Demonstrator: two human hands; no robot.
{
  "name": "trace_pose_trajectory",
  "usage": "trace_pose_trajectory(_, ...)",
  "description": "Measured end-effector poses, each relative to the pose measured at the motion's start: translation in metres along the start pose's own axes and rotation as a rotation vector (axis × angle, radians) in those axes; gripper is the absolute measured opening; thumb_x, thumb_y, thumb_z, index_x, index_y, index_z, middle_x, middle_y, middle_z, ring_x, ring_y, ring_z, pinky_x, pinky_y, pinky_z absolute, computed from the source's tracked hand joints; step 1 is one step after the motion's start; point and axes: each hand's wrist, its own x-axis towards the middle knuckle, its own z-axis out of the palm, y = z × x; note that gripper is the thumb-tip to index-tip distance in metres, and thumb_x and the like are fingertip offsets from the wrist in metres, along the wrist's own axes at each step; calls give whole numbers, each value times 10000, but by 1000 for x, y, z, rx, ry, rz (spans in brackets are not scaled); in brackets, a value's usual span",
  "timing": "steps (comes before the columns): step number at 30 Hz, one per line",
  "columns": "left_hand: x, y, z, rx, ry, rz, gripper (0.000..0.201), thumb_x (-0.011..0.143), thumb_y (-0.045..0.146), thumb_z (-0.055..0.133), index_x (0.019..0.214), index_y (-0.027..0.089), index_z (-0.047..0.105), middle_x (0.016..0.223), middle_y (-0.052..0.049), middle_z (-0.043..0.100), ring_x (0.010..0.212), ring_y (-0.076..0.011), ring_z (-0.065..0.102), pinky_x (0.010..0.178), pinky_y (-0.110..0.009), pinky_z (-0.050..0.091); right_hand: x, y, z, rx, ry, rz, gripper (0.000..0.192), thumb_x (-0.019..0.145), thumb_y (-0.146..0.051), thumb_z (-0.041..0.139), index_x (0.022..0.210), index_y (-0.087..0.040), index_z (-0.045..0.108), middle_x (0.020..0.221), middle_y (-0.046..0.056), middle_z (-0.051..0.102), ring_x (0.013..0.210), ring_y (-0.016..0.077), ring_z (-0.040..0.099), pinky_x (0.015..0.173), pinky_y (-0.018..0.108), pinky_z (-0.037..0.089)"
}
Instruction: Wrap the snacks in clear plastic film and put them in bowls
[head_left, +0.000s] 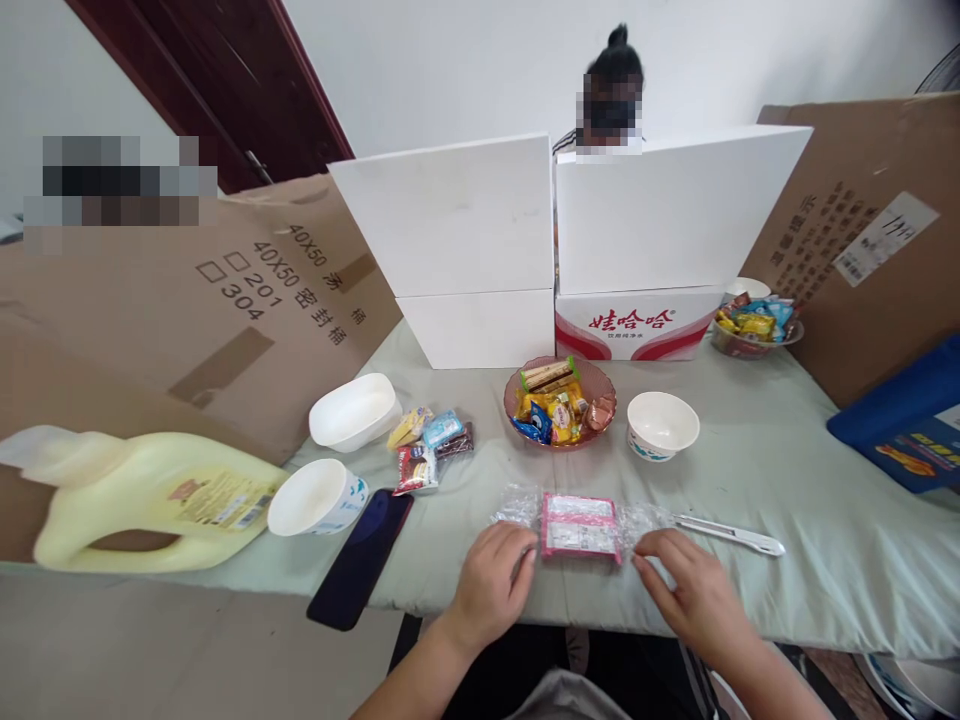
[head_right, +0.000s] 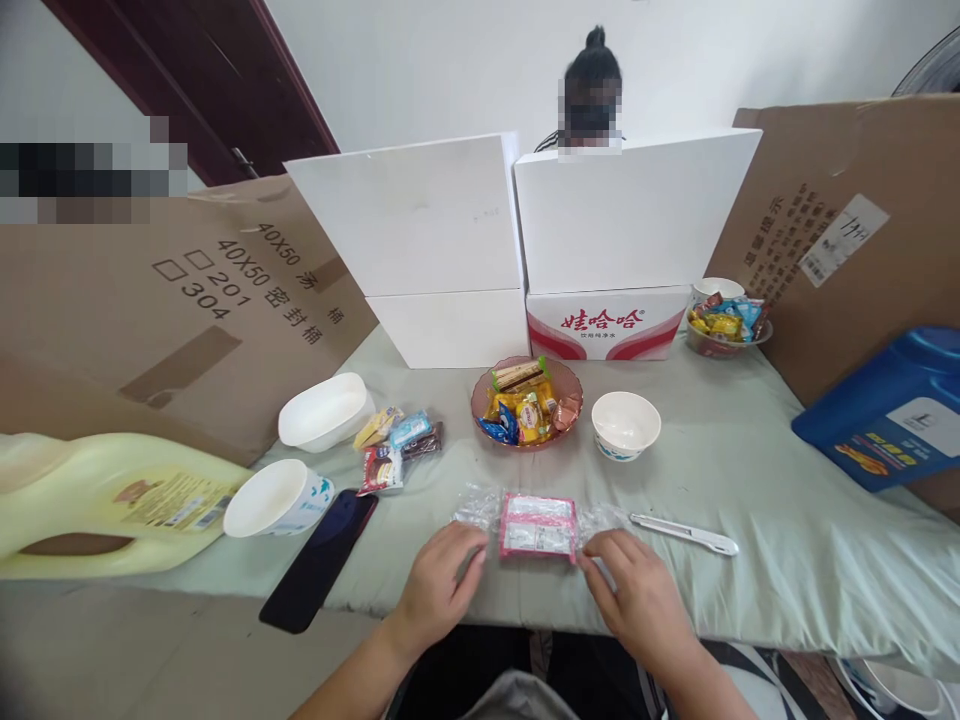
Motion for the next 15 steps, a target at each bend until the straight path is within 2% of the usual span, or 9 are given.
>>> trace_pose_trajectory(1,6,0,4,71,-53,-29,201,902,218,488,1046,216,629,1034,-96,671,1034,-256,612,926,-431,481,4,0,7,-51,-36,-35,213,941,-365,466,991,-243,634,1013,65,685,978,214,636,837,346,502)
trace_pose_trajectory(3,13,-5,12,207,-114,-124,289,903,275,516,1169,212,611,1264,-122,602,1249,-314,492,1033,-529,385,8,5,21,-182,-22,-46,316,935,-430,473,1128,-224,616,1193,103,644,1168,276,563,924,425,474)
trace_pose_trajectory(6,15,-17,19,294,-174,-190,398,904,314,534,1290,220,551,1403,-119,503,1361,-339,356,1080,-583,291,6,17,31,-305,35,-38,468,920,-516,465,1252,-201,561,1371,136,529,1305,326,439,970,480,436)
trace_pose_trajectory(8,14,-21,20,303,-167,-182,381,894,278,548,1271,226,568,1328,-108,560,1299,-322,422,1064,-555,317,4,21,32,-317,46,-38,452,928,-502,458,1259,-210,556,1366,126,532,1289,311,454,978,471,425)
trace_pose_trajectory(10,14,-21,19,311,-136,-168,269,876,216,557,1128,227,650,1125,-91,643,1117,-289,537,992,-510,391,5,23,30,-311,50,-38,381,939,-448,457,1218,-223,584,1292,110,587,1209,289,518,960,459,429)
trace_pose_trajectory(13,19,-17,14,308,-79,-145,155,870,159,543,861,213,688,848,-58,634,873,-239,566,863,-449,452,12,24,24,-294,51,-25,249,945,-346,452,1028,-239,661,1154,83,656,1094,263,577,916,440,437)
trace_pose_trajectory(15,21,-16,9,261,-29,-122,168,889,164,521,829,209,672,822,-53,628,850,-226,565,823,-415,466,18,25,17,-272,85,-6,223,942,-314,457,924,-235,665,1073,72,677,1041,250,595,892,425,436)
